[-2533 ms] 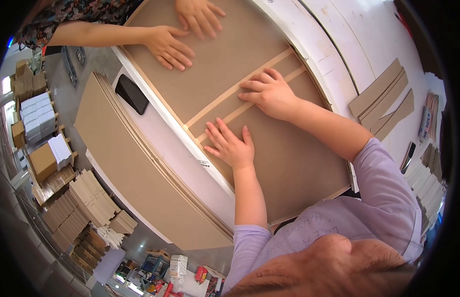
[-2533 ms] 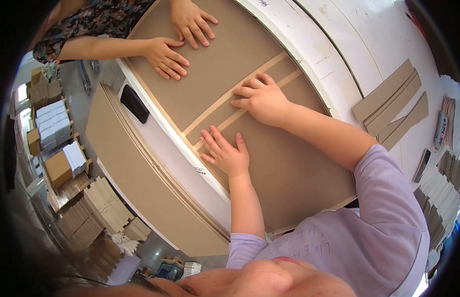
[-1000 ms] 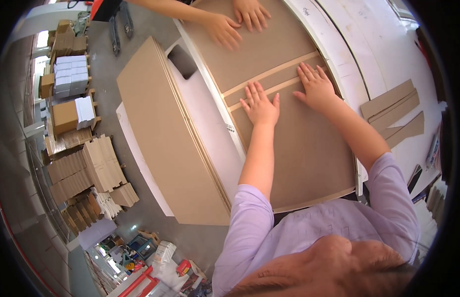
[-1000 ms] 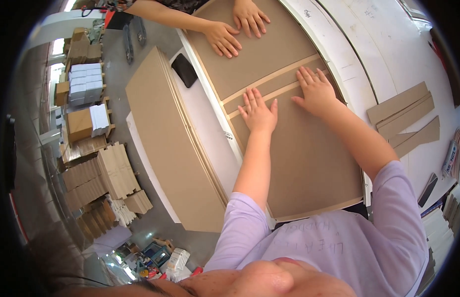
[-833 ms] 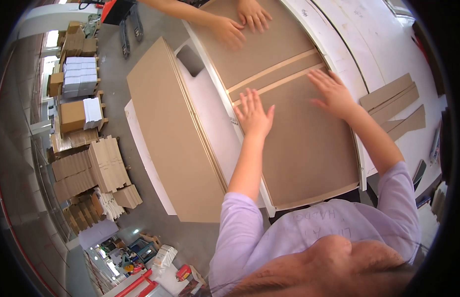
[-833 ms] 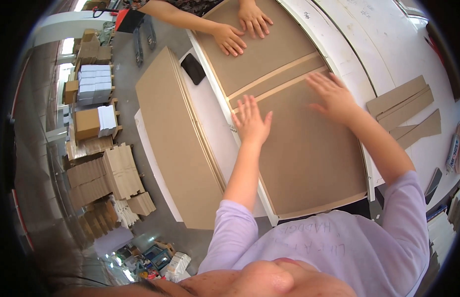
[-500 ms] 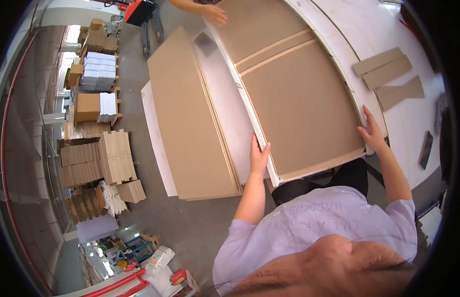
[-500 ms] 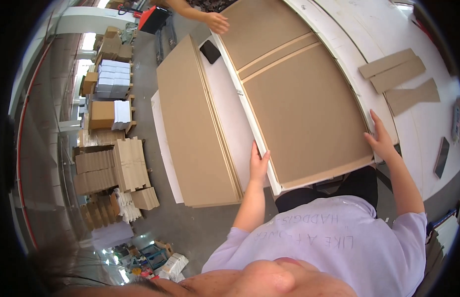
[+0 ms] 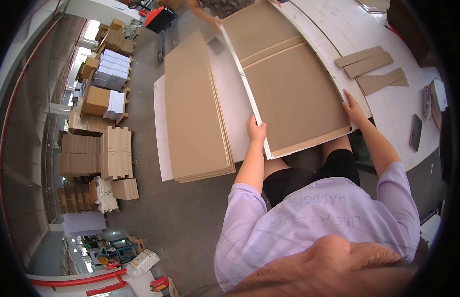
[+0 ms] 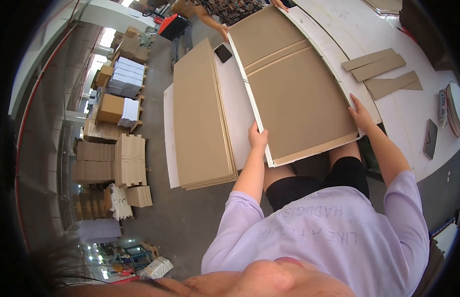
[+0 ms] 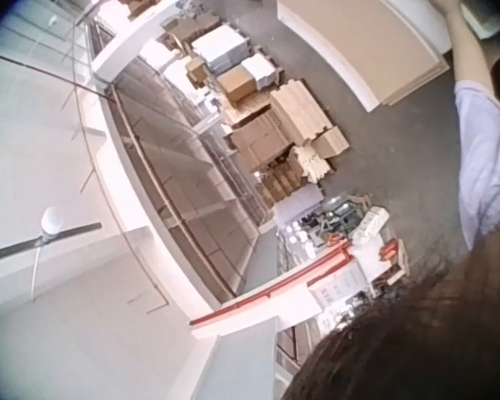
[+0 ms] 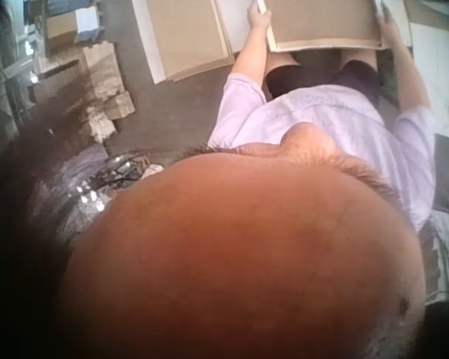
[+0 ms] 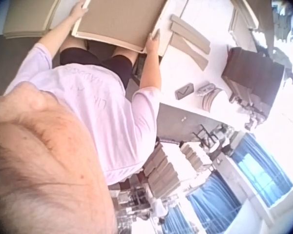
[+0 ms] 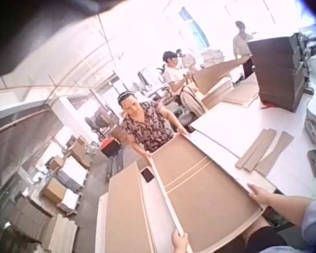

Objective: Assembling and folding cardboard folders by hand at a factory workstation.

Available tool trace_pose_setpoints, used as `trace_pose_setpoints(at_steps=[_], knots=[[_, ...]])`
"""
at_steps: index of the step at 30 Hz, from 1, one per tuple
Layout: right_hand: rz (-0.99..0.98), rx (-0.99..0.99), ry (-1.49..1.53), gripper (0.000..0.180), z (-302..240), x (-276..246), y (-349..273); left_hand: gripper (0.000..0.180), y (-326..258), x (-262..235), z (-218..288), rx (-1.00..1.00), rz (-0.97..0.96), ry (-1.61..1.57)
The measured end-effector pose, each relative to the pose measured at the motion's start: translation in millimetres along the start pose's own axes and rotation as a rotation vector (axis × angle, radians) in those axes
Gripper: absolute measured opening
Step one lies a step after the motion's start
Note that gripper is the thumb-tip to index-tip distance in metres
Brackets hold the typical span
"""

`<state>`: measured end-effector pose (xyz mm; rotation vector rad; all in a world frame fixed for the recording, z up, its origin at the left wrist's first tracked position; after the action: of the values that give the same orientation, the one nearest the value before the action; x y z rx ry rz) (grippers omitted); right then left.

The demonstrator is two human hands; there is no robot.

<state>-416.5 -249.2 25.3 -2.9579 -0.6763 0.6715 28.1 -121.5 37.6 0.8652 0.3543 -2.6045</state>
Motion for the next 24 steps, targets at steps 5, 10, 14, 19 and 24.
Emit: trace_pose_setpoints(at_steps=[5, 10, 14, 19, 24], knots=[[0.015, -0.031, -0.02, 0.059, -5, 0, 5, 0.054, -2, 26, 12, 0.122, 0.041, 0.265], [0.028, -0.035, -0.058, 0.06, -13, -3, 1, 0.061, -16, 38, 41, 0.16, 0.05, 0.496], [-0.059, -0.074, 0.066, 0.061, 15, -5, 15, 0.068, -13, 48, 52, 0.217, 0.061, 0.531], [-0.166, 0.017, -0.159, 0.068, -5, 7, 29, 0.068, 6, 33, 11, 0.146, 0.006, 0.216], [-0.04, -0.097, -0.488, 0.069, -26, 17, 28, 0.069, 0, 37, 23, 0.213, -0.054, 0.38]])
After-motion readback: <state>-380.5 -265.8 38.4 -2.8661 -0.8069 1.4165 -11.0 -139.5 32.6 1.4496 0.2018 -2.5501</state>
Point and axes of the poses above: each hand's wrist, its own y-axis towards the middle knuckle, its own x-axis out of the palm, z = x × y, the point moved 7 cm from there along y, towards the middle knuckle, and after that the axes turned 11 degrees about -z, right-handed, at the moved point
